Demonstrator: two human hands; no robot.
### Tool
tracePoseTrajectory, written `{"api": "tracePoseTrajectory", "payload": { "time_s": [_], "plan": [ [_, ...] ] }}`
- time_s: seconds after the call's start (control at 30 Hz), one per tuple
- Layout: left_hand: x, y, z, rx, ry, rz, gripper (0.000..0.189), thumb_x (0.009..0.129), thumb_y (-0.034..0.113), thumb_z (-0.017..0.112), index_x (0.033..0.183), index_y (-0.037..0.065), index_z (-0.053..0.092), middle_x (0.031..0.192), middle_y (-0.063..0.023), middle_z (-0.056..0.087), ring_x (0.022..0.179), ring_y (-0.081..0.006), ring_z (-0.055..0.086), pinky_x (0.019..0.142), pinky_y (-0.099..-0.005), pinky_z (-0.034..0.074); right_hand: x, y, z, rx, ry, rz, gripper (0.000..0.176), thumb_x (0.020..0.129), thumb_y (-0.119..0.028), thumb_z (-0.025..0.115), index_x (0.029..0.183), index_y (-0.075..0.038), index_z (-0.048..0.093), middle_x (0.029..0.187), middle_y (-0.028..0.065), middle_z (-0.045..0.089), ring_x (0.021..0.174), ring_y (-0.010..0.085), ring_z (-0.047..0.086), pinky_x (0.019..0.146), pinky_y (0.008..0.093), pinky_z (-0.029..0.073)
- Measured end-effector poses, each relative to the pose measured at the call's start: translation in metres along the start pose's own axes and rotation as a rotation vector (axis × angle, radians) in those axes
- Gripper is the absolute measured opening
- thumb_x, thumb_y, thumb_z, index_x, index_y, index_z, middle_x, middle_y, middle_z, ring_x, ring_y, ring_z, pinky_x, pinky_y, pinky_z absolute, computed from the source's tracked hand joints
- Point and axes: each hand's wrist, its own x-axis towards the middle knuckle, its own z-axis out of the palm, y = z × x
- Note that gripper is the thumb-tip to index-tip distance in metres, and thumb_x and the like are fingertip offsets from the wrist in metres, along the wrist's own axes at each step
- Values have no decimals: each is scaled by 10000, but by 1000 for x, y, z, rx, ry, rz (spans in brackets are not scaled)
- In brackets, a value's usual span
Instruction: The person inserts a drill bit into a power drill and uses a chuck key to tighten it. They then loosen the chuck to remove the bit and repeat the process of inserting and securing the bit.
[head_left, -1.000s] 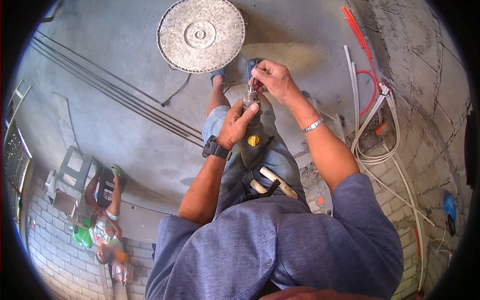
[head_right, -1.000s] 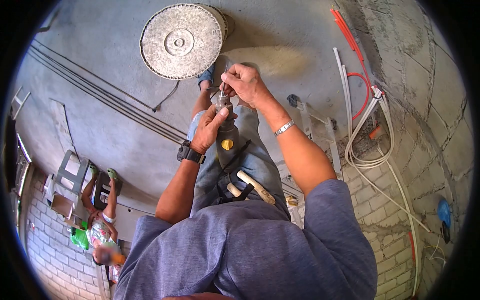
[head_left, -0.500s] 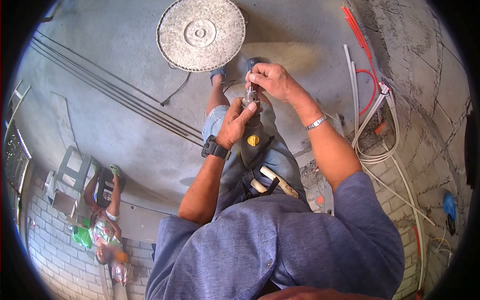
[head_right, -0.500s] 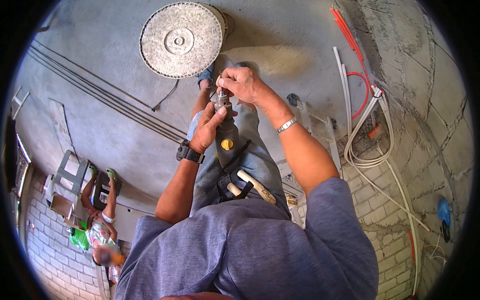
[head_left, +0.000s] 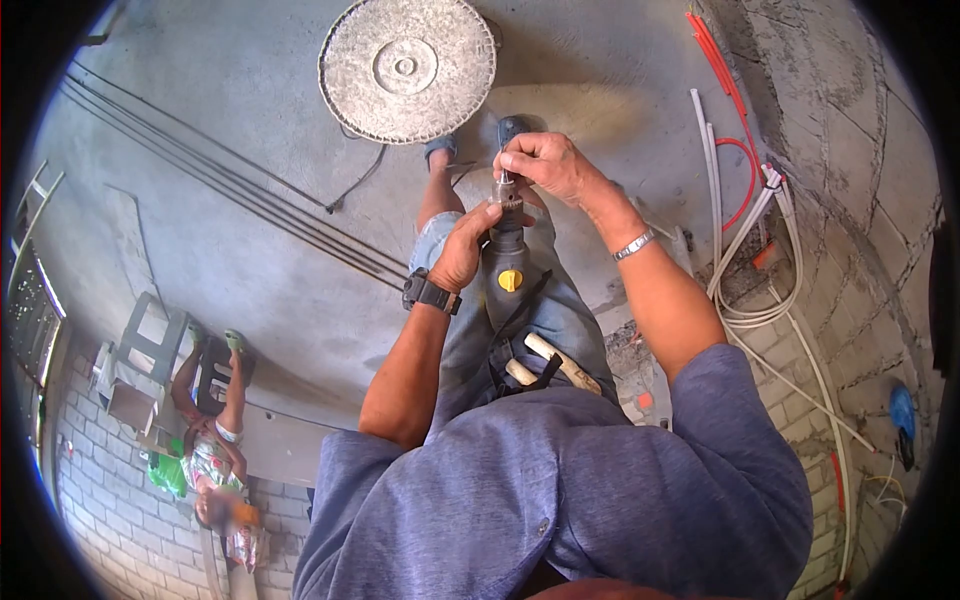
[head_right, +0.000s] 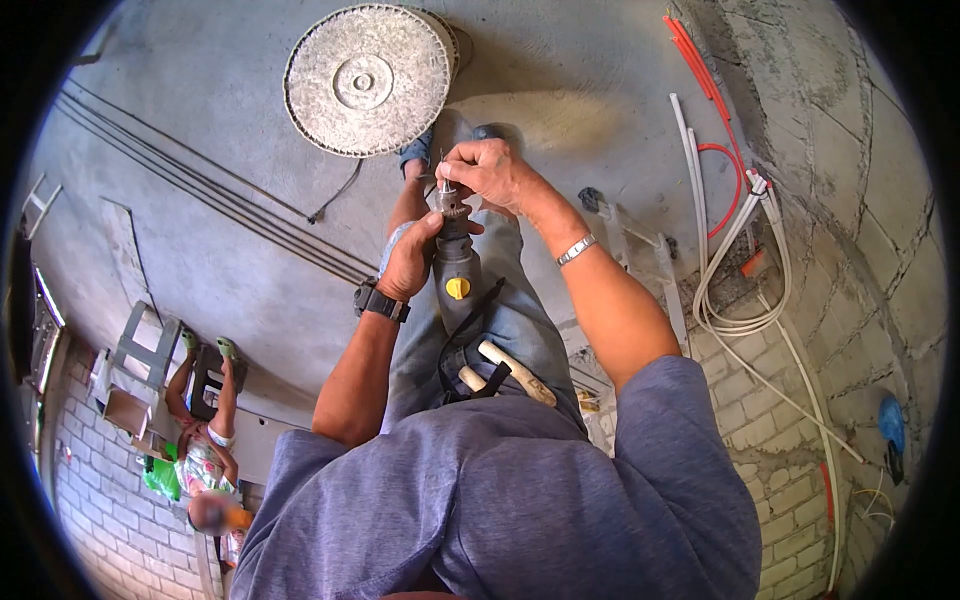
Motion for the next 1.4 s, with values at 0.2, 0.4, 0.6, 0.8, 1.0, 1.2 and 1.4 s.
{"api": "tracePoseTrajectory", "payload": {
  "time_s": [0.2,0.4,0.6,0.8,1.0,1.2,1.4],
  "plan": [
    [0,0,0,-21,-11,9,501,932,401,402,1209,4,533,1096,-142,632,992,-196,574,903,-315,421,2,7,-1,146,-44,-3,210,894,-186,584,871,7,661,823,47,662,765,103,603,723,246,493],
    [1,3,1,-3,-12,4,521,914,400,403,1227,1,522,1098,-144,631,999,-202,570,904,-317,420,3,8,-4,192,-63,28,189,888,-171,598,872,4,668,827,50,662,777,110,608,742,250,494],
    [0,-3,-5,-85,16,-126,424,920,338,514,1177,2,542,1061,-124,639,981,-177,576,891,-303,433,3,8,-4,184,-56,26,184,886,-163,600,865,6,670,822,44,660,771,105,603,726,246,493],
    [3,-7,3,93,217,24,273,847,195,696,1029,25,587,946,-37,627,898,-110,579,819,-257,455,3,6,-2,163,-29,11,182,884,-164,606,857,4,670,813,40,657,761,105,598,728,248,493],
    [6,0,-8,-236,42,-43,297,848,215,696,1028,14,573,898,-24,609,849,-105,566,792,-258,450,3,9,-5,201,-33,8,192,881,-177,615,834,0,670,798,36,654,758,101,597,720,249,493],
    [9,-8,0,160,221,-41,349,842,258,677,1058,14,552,885,-16,599,847,-91,542,785,-234,423,7,9,-5,140,-6,14,197,878,-188,620,826,-4,670,793,36,655,747,104,598,708,253,494],
    [8,0,-6,-272,110,-118,379,777,202,774,1002,11,536,902,-34,600,781,-100,568,715,-233,466,8,10,-4,165,8,3,188,871,-182,621,815,-9,671,778,33,655,727,102,597,695,252,492]
  ]
}}
